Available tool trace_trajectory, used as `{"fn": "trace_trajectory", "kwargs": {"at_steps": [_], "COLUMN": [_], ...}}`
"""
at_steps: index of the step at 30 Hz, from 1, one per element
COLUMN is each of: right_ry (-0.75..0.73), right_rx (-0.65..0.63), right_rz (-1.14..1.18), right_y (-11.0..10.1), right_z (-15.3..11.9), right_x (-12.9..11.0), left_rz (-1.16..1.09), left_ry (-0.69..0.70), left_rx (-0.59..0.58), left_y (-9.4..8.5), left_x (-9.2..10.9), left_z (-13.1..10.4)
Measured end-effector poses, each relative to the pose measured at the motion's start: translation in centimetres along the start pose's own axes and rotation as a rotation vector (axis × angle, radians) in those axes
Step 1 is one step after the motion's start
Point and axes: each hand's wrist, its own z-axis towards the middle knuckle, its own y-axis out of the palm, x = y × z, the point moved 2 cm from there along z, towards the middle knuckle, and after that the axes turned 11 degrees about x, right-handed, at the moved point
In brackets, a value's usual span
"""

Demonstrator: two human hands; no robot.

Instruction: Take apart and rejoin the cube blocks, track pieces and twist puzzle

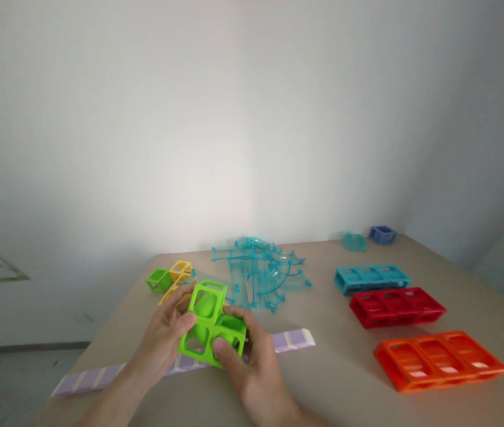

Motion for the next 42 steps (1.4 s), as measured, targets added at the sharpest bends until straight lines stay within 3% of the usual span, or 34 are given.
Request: {"fn": "trace_trajectory", "kwargs": {"at_steps": [13, 20, 24, 34, 37, 40, 42], "right_ry": [-0.023, -0.003, 0.078, 0.043, 0.044, 0.008, -0.004], "right_rx": [-0.006, 0.069, 0.064, 0.032, 0.028, 0.019, 0.009], "right_rz": [-0.030, 0.118, 0.232, 0.152, 0.122, 0.086, 0.088], "right_y": [-0.2, -0.4, -0.3, -0.7, -0.7, -0.7, -0.7], "right_z": [-0.2, 0.0, 0.1, -0.3, -0.4, -0.6, -0.7], "right_x": [-0.3, 0.3, 0.7, 1.3, 1.4, 1.4, 1.3], "left_rz": [-0.012, -0.133, -0.106, -0.070, 0.003, 0.179, 0.493], "left_ry": [-0.011, -0.139, -0.155, -0.258, -0.162, 0.110, 0.236], "left_rx": [-0.012, 0.001, -0.045, -0.153, -0.019, 0.345, 0.583], "left_y": [-0.1, -0.3, -0.2, 0.1, -0.8, -4.0, -7.0], "left_x": [0.1, 0.3, 0.5, 0.7, 0.9, 1.7, 2.2], "left_z": [-0.1, 0.1, 0.0, -0.2, 0.7, 2.5, 3.7]}}
